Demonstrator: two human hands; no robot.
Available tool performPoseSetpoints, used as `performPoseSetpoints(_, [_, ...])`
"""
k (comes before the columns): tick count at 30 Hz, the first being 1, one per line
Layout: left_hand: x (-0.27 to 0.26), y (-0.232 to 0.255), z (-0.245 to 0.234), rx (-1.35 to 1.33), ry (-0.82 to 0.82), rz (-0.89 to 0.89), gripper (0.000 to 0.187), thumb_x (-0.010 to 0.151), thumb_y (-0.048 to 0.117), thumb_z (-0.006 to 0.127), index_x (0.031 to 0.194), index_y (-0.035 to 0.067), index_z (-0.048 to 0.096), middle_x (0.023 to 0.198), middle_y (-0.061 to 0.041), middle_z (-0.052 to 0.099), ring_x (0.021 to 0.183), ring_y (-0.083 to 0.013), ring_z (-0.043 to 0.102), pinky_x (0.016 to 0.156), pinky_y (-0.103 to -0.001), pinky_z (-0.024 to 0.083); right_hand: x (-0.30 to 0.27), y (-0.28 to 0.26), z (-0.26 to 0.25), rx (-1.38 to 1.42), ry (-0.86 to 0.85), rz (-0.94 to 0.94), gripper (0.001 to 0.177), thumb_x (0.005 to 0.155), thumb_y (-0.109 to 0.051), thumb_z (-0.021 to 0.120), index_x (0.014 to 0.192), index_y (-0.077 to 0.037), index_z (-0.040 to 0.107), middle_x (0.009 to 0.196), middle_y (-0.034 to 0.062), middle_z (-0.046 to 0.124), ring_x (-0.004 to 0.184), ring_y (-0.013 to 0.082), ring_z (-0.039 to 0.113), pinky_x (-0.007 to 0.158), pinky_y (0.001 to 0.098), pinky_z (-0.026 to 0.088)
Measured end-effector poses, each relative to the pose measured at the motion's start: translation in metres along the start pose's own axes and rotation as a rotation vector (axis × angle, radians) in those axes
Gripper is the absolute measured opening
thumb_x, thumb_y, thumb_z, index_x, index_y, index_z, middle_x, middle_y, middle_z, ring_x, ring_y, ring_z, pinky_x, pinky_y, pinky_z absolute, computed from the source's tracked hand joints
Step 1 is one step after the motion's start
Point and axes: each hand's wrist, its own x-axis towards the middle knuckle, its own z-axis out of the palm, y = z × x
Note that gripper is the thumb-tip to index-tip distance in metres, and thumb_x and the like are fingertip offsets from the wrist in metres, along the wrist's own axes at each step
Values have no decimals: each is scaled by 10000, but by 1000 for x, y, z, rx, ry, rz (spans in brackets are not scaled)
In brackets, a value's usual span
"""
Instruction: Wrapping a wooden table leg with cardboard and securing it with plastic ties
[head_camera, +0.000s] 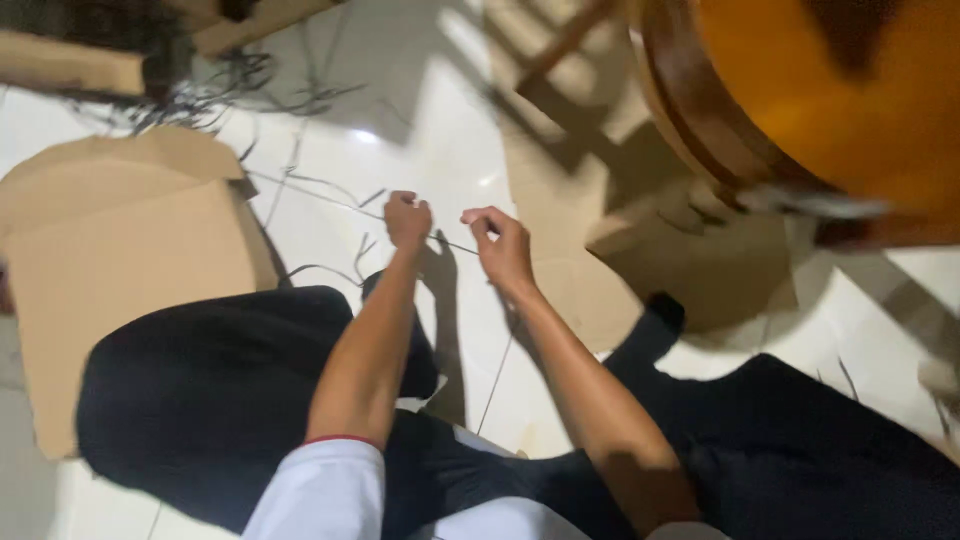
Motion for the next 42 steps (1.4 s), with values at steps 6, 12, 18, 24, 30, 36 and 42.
performPoseSetpoints(6, [-69,-4,-44,-100,35,-114,68,939,198,610,987,161,640,1018,-91,686,1116,-347,687,968,-497,551,34,34,94,-218,-250,13,169,931,-137,654,1075,-170,736,1042,74,772,1046,260,736,918,351,589])
performPoseSetpoints(12, [-52,-55,-57,-129,148,-235,101,955,253,617,1003,167,640,980,-46,717,1067,-294,699,928,-463,564,80,48,155,-478,-439,18,275,956,-89,612,1217,-172,638,1181,95,697,1048,261,720,931,430,581])
performPoseSetpoints(18, [-47,-46,-54,-152,145,-299,81,915,273,635,983,229,628,943,29,692,989,-215,714,873,-401,580,112,66,189,-785,-571,-255,223,941,-67,670,1153,-100,609,1114,69,555,1084,268,598,891,396,564])
performPoseSetpoints(24, [-20,-16,-52,-465,116,-380,205,936,222,496,978,204,696,679,1,708,494,-179,631,563,-299,560,118,86,176,-870,-566,-372,396,732,-136,872,982,-84,569,1006,79,514,1015,308,553,834,415,516])
performPoseSetpoints(30, [-11,32,-54,-677,-107,-162,273,937,406,718,1034,154,757,1002,-139,751,839,-240,722,699,-331,604,111,13,119,-530,-426,-124,26,1023,-112,507,1022,-97,486,890,125,604,944,370,644,830,473,507])
performPoseSetpoints(36, [-66,95,-84,-797,-179,-66,202,955,262,684,1073,134,785,874,-49,724,663,-82,590,584,-196,552,92,-15,70,-351,-221,-57,49,989,-107,605,1027,-101,575,869,167,721,873,381,713,773,478,550])
performPoseSetpoints(42, [-74,110,-99,-887,-194,-5,242,1023,259,619,1168,112,745,927,-27,733,671,-49,563,540,-124,489,60,-7,27,-232,-198,-38,24,999,-95,568,985,-100,588,782,80,730,793,290,714,778,400,531])
